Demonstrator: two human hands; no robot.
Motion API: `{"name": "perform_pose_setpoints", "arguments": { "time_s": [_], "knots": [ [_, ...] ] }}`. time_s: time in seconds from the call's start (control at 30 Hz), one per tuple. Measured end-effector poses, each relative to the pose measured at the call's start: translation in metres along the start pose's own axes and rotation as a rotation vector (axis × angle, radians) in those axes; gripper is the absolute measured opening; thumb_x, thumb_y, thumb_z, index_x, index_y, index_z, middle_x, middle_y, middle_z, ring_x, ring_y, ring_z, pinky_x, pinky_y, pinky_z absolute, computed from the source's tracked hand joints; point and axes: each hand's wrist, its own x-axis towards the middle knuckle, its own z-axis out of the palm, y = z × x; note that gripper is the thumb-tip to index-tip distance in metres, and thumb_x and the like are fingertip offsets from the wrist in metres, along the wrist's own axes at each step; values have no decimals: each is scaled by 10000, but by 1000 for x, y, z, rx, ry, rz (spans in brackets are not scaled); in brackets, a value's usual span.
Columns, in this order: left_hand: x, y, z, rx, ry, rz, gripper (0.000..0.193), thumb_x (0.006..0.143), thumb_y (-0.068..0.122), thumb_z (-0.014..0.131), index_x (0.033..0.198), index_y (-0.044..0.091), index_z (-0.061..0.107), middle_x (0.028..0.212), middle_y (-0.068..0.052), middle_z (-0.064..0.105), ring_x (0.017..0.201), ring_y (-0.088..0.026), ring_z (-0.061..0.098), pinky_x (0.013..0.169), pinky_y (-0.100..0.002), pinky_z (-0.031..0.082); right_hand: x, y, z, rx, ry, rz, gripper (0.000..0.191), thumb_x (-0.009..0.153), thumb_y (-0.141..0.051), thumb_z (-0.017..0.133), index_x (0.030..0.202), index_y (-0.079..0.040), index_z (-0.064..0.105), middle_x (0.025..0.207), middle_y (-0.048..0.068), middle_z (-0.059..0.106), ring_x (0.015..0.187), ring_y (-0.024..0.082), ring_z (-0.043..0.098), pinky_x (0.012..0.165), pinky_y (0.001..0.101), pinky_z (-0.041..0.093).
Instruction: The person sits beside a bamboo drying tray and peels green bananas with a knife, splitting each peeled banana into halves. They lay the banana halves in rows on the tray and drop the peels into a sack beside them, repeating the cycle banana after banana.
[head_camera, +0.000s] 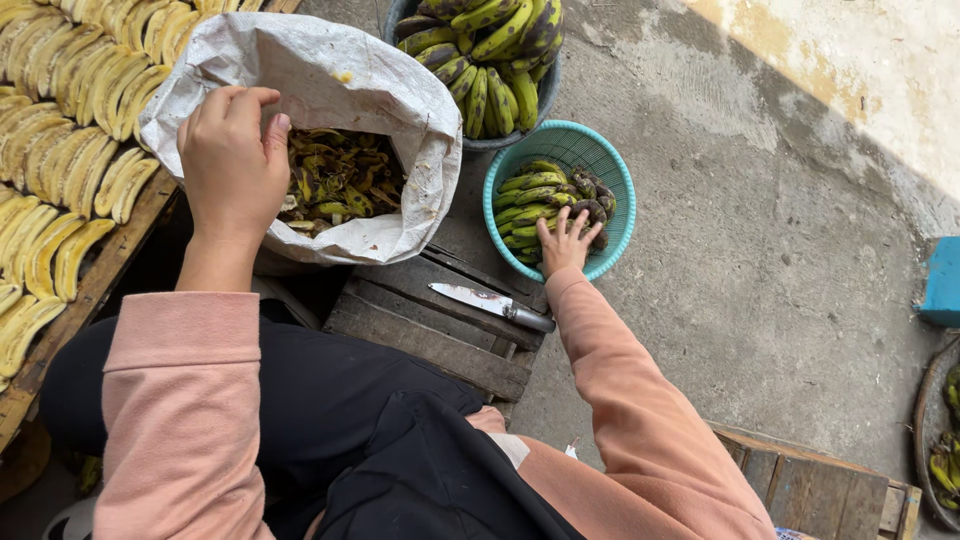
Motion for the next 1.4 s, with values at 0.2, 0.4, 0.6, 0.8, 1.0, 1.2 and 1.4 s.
{"name": "perform_pose_setpoints", "arguments": {
  "time_s": [0.2,0.4,0.6,0.8,1.0,1.2,1.4],
  "knots": [
    [-10,-8,-7,10,14,-23,136,1067,102,697,1177,25,716,1202,-141,674,1089,-335,638,1009,-492,440,-12,0,-1,151,-98,130,623,859,-249,689,1432,-319,456,1608,157,304,1488,492,274,1112,716,272],
    [-14,-5,-10,19,11,-58,130,1077,114,678,1174,39,721,1175,-125,678,1067,-305,649,1021,-495,435,-12,-6,-9,129,-12,159,843,712,-292,870,1435,-344,441,1599,163,310,1458,517,298,968,651,411],
    [-16,-15,-20,15,12,-73,144,1047,122,691,1155,31,718,1160,-142,671,1071,-343,630,999,-488,447,-2,12,-16,347,-104,86,929,619,-287,943,1429,-310,488,1534,178,375,1441,555,320,910,552,545],
    [-14,-13,-24,-1,-7,-62,151,1058,127,691,1175,35,717,1182,-136,671,1078,-334,632,990,-485,444,37,73,-34,685,-49,70,803,578,-290,967,1300,-184,631,1281,195,596,1194,448,570,953,489,537],
    [-9,-2,-19,-20,-2,-28,150,1063,133,690,1174,34,716,1174,-129,674,1088,-332,634,1004,-478,446,70,130,-64,1058,-206,126,607,570,-251,959,1079,-105,663,1003,107,739,916,238,704,826,374,588],
    [-6,-2,-13,-57,-12,6,144,1067,139,686,1161,35,720,1152,-121,683,1075,-320,641,1024,-487,447,35,168,-140,1205,-28,-3,563,688,-193,952,1139,-93,631,1044,69,714,977,181,681,867,341,574],
    [-19,12,-13,-153,-93,48,160,1083,185,697,1168,51,715,1126,-110,688,1056,-293,659,997,-487,478,-53,113,-183,1649,-85,8,493,726,-102,887,1133,-111,609,1088,64,687,1011,162,687,894,331,606]
  ]
}}
